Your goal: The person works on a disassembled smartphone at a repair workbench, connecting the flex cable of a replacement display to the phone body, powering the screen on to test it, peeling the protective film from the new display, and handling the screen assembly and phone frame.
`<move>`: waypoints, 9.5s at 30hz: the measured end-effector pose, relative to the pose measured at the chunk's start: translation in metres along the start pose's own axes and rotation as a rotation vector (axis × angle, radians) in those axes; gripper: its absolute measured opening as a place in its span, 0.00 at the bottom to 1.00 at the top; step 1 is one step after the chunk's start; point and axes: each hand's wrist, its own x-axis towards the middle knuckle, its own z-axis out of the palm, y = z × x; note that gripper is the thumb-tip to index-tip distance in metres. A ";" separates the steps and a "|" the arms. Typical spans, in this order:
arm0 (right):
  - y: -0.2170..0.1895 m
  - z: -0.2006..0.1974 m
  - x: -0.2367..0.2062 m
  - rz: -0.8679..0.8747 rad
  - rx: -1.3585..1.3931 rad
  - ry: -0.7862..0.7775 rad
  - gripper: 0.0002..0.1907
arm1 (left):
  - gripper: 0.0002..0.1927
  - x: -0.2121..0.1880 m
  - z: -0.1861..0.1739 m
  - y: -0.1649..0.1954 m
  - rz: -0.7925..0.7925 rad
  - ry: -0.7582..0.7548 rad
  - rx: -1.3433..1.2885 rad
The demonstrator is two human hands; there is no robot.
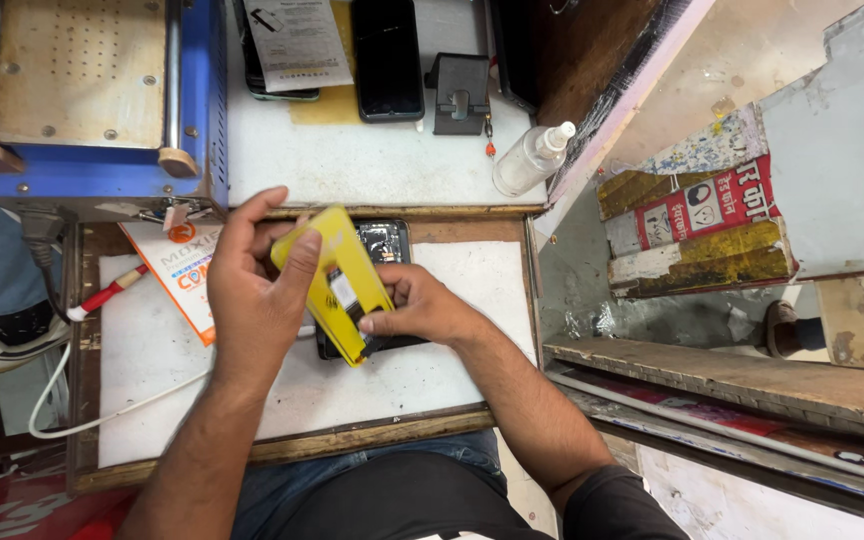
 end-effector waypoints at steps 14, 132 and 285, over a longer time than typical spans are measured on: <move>0.001 0.000 0.006 -0.223 0.297 0.339 0.21 | 0.18 -0.072 -0.005 -0.041 -0.083 0.000 0.255; -0.004 0.003 0.007 -0.351 0.094 0.323 0.23 | 0.13 -0.017 -0.008 -0.005 0.085 -0.142 0.697; -0.049 0.006 0.005 -0.495 -0.975 1.062 0.14 | 0.29 -0.026 -0.032 -0.014 0.392 0.071 1.186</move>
